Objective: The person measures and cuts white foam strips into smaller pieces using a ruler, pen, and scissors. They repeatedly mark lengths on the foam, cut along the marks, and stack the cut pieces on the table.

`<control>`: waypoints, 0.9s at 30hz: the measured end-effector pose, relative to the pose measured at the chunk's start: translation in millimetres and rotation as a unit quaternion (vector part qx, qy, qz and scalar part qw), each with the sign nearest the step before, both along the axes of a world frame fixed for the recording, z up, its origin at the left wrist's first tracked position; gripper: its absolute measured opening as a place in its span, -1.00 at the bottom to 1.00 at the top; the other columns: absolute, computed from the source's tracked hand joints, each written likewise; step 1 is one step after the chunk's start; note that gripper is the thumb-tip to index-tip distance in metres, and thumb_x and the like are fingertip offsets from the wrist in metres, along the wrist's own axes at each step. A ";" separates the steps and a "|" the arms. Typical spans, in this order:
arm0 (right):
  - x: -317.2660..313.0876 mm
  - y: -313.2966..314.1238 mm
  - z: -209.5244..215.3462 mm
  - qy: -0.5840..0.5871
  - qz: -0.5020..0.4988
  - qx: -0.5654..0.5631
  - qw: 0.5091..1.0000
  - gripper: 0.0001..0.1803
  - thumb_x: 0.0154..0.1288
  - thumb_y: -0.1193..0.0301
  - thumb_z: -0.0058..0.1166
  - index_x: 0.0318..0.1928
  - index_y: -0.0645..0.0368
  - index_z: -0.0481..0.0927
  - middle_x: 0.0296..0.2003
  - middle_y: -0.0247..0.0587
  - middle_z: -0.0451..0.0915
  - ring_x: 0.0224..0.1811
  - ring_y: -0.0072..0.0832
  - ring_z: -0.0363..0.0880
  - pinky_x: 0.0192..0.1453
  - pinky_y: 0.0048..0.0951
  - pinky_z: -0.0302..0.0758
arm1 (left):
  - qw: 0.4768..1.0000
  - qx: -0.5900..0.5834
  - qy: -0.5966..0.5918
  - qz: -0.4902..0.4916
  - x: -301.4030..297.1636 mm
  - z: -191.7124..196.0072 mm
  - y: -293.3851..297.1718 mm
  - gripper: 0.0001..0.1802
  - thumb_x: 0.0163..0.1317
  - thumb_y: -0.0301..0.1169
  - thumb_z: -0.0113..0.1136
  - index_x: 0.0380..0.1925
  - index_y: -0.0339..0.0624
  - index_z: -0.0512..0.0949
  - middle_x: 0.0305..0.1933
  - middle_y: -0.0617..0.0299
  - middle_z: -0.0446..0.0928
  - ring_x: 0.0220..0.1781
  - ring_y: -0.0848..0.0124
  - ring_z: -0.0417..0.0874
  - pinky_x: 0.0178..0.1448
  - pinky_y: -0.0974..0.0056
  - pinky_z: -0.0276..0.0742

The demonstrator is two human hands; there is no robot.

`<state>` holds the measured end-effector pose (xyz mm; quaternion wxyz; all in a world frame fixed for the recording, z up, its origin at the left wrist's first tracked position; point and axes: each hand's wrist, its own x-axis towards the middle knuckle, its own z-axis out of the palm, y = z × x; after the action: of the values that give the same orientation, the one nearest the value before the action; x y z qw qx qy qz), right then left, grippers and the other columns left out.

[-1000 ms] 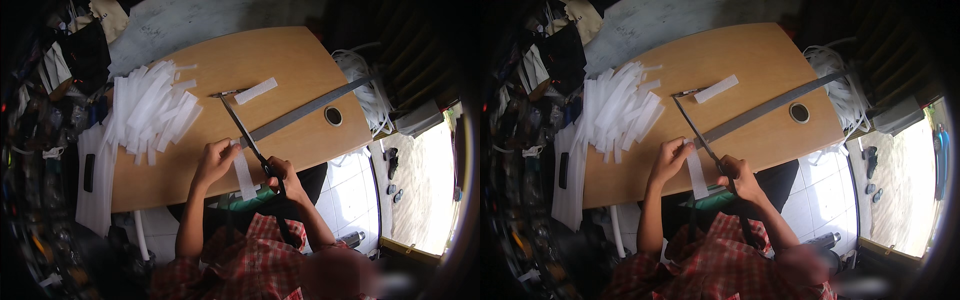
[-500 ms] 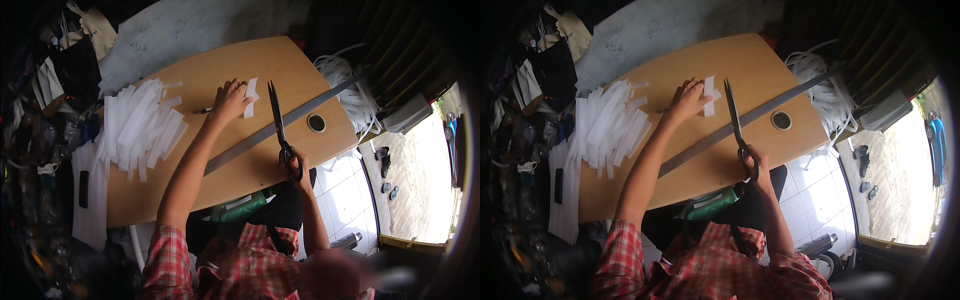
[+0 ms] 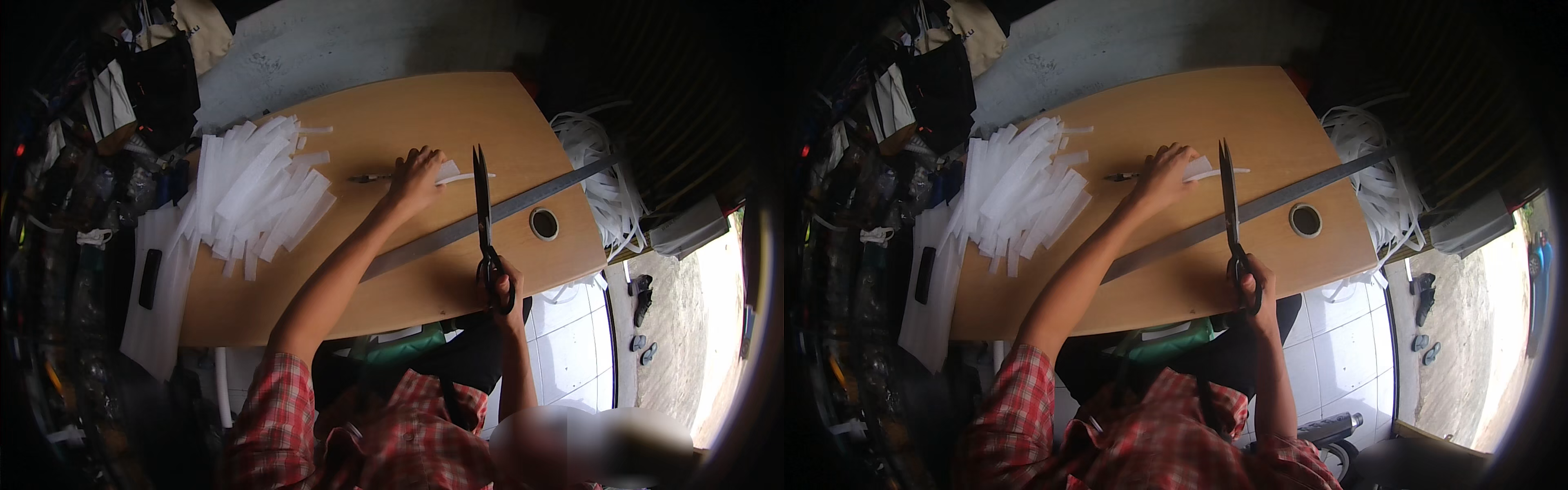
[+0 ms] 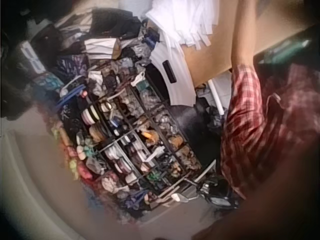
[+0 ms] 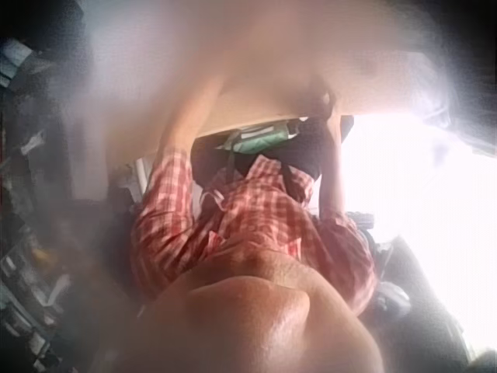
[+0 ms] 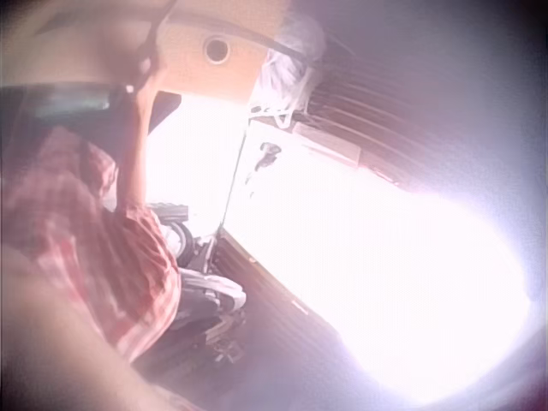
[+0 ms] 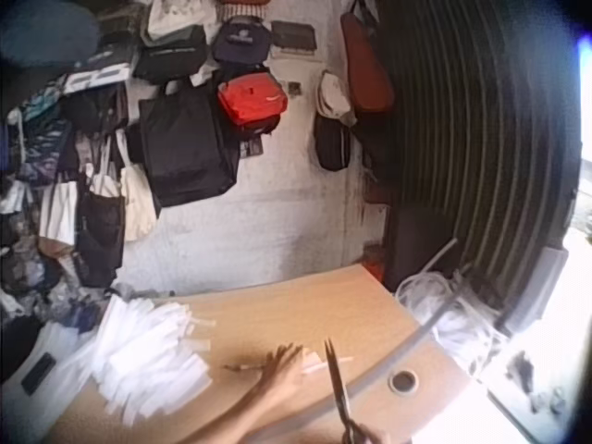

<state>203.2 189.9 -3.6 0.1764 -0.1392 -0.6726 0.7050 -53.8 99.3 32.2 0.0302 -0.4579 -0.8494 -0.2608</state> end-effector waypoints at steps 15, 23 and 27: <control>-7.4 -0.6 -4.3 0.019 -0.002 0.087 0.996 -0.15 0.08 -0.48 -0.02 -0.34 0.20 0.44 -0.67 -0.51 0.30 -0.74 -0.76 0.26 -0.71 -0.65 0.13 | 0.910 -0.159 0.142 0.356 -79.1 99.4 -280.0 -0.38 0.04 -0.27 0.42 0.15 -0.04 0.47 0.12 0.15 0.48 0.20 0.10 0.40 0.18 -0.09 0.25; -5.0 -5.4 7.0 -0.044 -0.037 0.128 0.990 -0.49 0.09 0.07 0.42 -0.40 0.28 0.50 -0.62 -0.33 0.44 -0.55 -0.59 0.40 -0.44 -0.44 0.34 | 0.917 -0.042 0.221 0.330 -31.2 46.9 -245.1 -0.46 0.10 -0.26 0.38 0.12 0.03 0.48 0.19 0.26 0.42 0.26 0.17 0.32 0.20 -0.08 0.17; -38.9 13.2 34.1 -0.129 -0.047 0.325 0.936 -0.48 0.01 0.08 0.45 -0.49 0.29 0.50 -0.63 -0.12 0.52 -0.60 -0.26 0.51 -0.42 -0.28 0.42 | 0.960 0.041 0.167 0.222 29.1 8.7 -213.4 -0.62 0.16 -0.33 0.32 0.00 -0.04 0.54 0.07 0.24 0.49 0.16 0.16 0.41 0.20 0.00 0.23</control>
<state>164.3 203.2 30.5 0.1569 -0.1953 -0.8746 0.4150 -24.7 -114.1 40.9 0.2478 -0.2929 -0.9012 -0.2017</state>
